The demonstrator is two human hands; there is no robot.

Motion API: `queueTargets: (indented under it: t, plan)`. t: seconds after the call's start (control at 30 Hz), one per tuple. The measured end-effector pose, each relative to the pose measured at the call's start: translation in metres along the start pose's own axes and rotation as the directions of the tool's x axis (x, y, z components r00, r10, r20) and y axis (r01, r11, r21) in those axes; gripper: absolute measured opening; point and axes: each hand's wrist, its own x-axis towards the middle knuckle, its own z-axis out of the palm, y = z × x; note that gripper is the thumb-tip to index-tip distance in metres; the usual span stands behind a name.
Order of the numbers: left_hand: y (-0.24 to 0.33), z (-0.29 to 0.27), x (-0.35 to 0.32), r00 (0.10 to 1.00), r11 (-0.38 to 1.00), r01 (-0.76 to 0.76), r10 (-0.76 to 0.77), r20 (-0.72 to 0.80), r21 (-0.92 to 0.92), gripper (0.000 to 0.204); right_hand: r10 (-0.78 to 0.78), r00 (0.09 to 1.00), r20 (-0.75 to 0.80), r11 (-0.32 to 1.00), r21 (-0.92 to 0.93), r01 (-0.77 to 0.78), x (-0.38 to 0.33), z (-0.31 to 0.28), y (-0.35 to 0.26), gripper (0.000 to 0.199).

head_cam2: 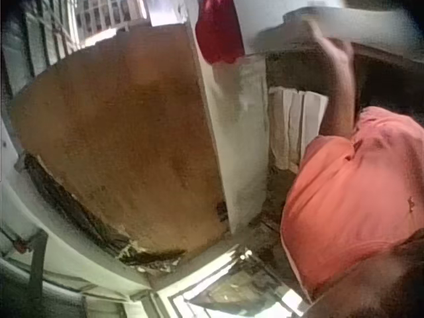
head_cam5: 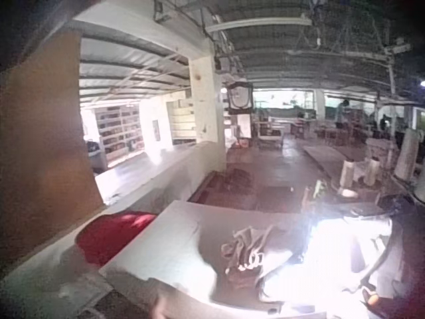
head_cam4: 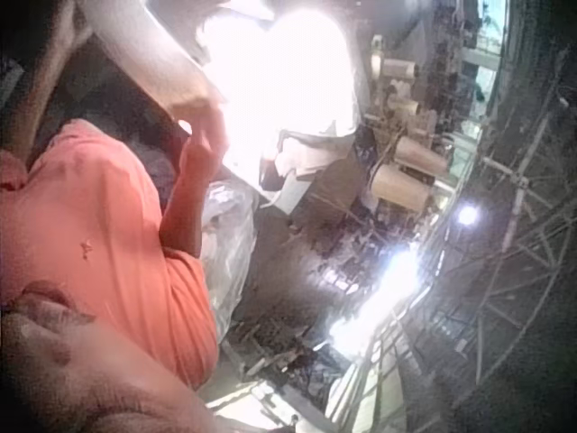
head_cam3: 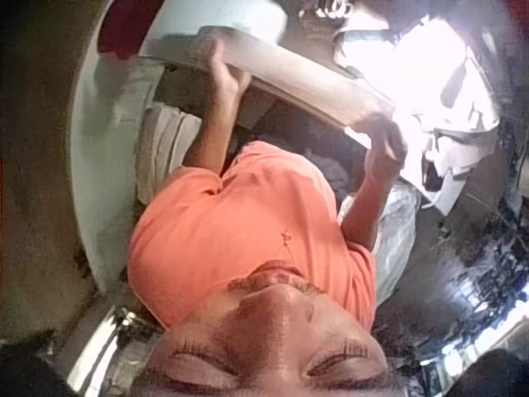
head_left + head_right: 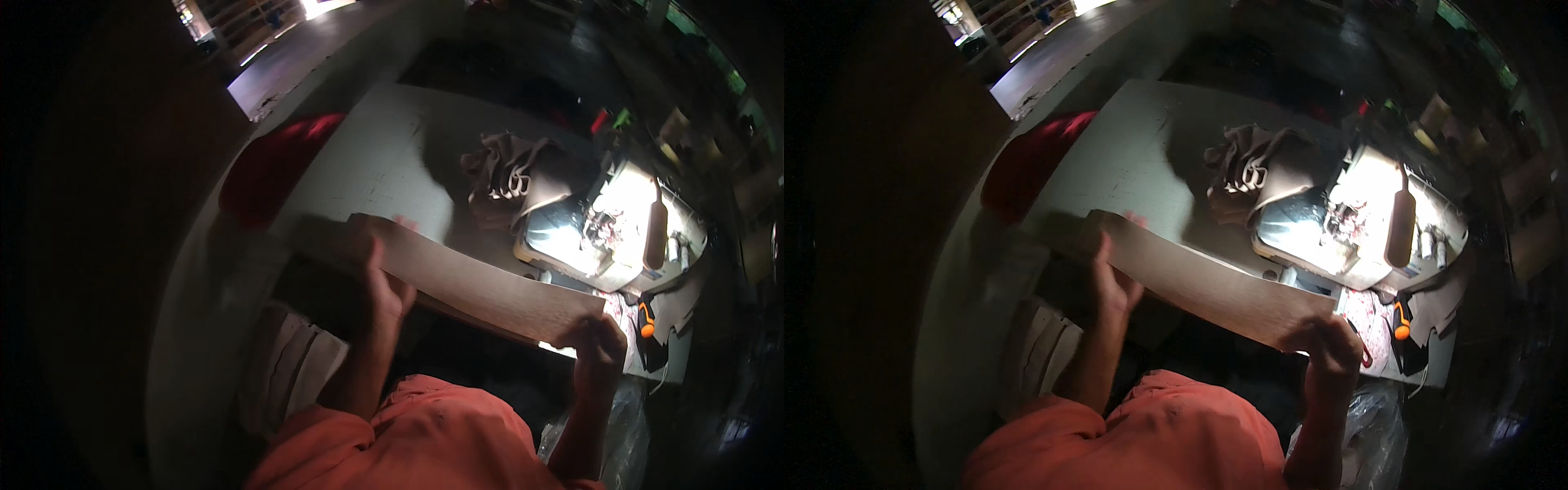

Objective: The person repeatedly folds a long strip of light-colored fabric by hand on a worktable. They align the edges, fold the strip in half, and smooth it out, repeating this process multiple times. A sewing machine and other tools are visible on the table.

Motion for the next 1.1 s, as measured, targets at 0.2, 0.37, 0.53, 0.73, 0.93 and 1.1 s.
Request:
queueTargets:
  t: [0.2,0.37,0.53,0.73,0.93,1.1]
  plan:
    - [0.039,0.023,0.015,0.926,0.848,-0.373,0.367,0.09,0.376,0.05,0.251,0.966,0.062,0.954,0.152,-0.258,0.005,-0.014,0.02,0.016]
    - [-0.031,0.055,-0.034,0.75,-0.123,-0.66,-0.159,0.642,0.741,0.049,0.279,0.931,0.237,0.918,0.22,-0.331,0.016,0.025,0.014,0.023]
    - [-0.07,0.075,-0.059,0.533,-0.208,-0.841,-0.479,0.697,0.5,0.063,0.195,0.924,0.329,0.874,0.37,-0.316,0.013,0.012,0.027,0.026]
    - [-0.064,0.09,-0.029,0.613,0.07,-0.637,-0.558,0.56,0.768,0.06,0.131,0.928,0.35,0.932,0.274,-0.235,0.006,0.006,0.01,0.019]
    - [-0.071,0.103,-0.009,0.533,0.248,-0.137,-0.798,0.282,0.959,0.024,0.09,0.947,0.309,0.978,0.15,-0.142,0.003,-0.004,0.018,0.015]
    - [-0.079,0.119,-0.012,0.584,0.216,-0.305,-0.727,0.361,0.928,0.016,0.121,0.968,0.221,0.958,0.23,-0.172,0.002,-0.006,0.018,0.012]
